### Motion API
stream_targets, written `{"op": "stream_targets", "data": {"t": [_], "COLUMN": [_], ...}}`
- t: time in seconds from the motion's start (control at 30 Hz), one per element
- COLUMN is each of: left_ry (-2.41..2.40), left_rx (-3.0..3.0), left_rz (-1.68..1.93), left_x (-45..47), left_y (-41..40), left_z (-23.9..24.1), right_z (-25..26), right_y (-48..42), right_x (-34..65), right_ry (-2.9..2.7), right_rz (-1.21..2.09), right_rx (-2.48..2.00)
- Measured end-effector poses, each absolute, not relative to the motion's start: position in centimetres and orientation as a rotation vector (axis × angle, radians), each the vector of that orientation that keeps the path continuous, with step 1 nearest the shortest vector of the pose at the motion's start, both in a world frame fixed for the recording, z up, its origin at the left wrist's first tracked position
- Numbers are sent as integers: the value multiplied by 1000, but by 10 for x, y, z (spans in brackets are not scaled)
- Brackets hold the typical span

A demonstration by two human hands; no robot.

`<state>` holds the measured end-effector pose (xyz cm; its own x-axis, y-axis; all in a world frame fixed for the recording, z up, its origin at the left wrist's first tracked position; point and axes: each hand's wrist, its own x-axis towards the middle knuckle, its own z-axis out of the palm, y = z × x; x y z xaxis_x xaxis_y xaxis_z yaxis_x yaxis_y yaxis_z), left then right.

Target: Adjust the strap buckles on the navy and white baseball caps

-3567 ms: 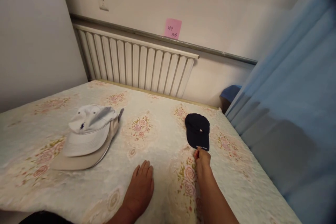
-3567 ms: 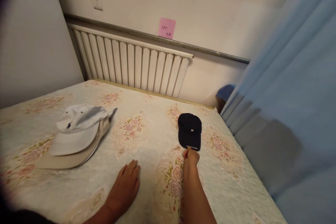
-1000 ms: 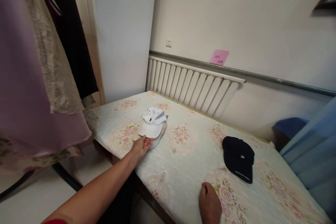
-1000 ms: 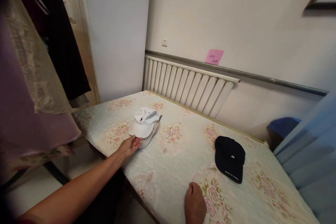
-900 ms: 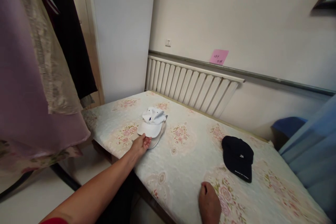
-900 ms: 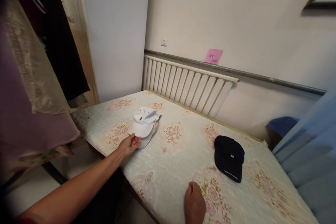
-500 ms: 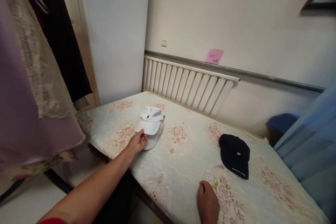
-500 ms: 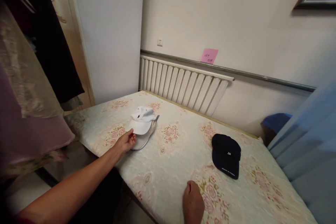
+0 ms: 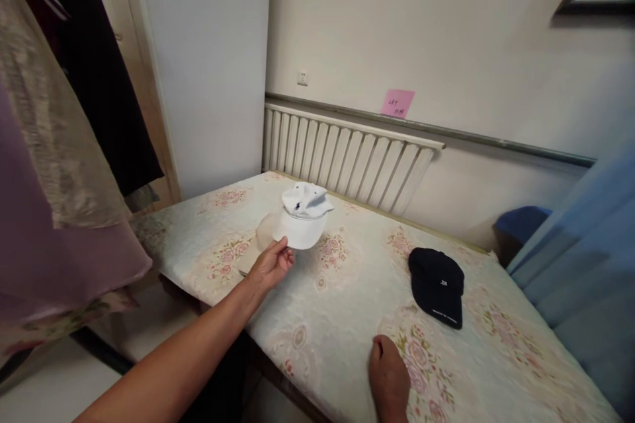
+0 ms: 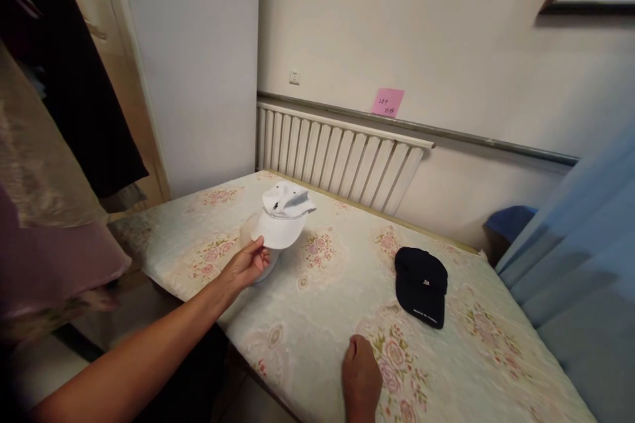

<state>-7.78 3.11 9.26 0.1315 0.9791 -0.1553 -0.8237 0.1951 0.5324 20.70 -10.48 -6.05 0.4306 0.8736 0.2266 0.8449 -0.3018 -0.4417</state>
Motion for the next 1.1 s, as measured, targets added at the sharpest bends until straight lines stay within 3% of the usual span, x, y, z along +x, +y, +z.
{"op": "stream_targets", "data": {"t": [0.5, 1.1], "left_ry": [833, 733], "left_rx": [218, 277], "left_rz": [944, 930], "left_x": [4, 1], "left_y": [-81, -88], "left_z": [-31, -49], "right_z": [-69, -66], "right_y": [-103, -103], "right_x": [210, 208], "right_ry": [-1464, -1467], "right_rz": [-64, -110], "right_rx": [-2154, -2128]}}
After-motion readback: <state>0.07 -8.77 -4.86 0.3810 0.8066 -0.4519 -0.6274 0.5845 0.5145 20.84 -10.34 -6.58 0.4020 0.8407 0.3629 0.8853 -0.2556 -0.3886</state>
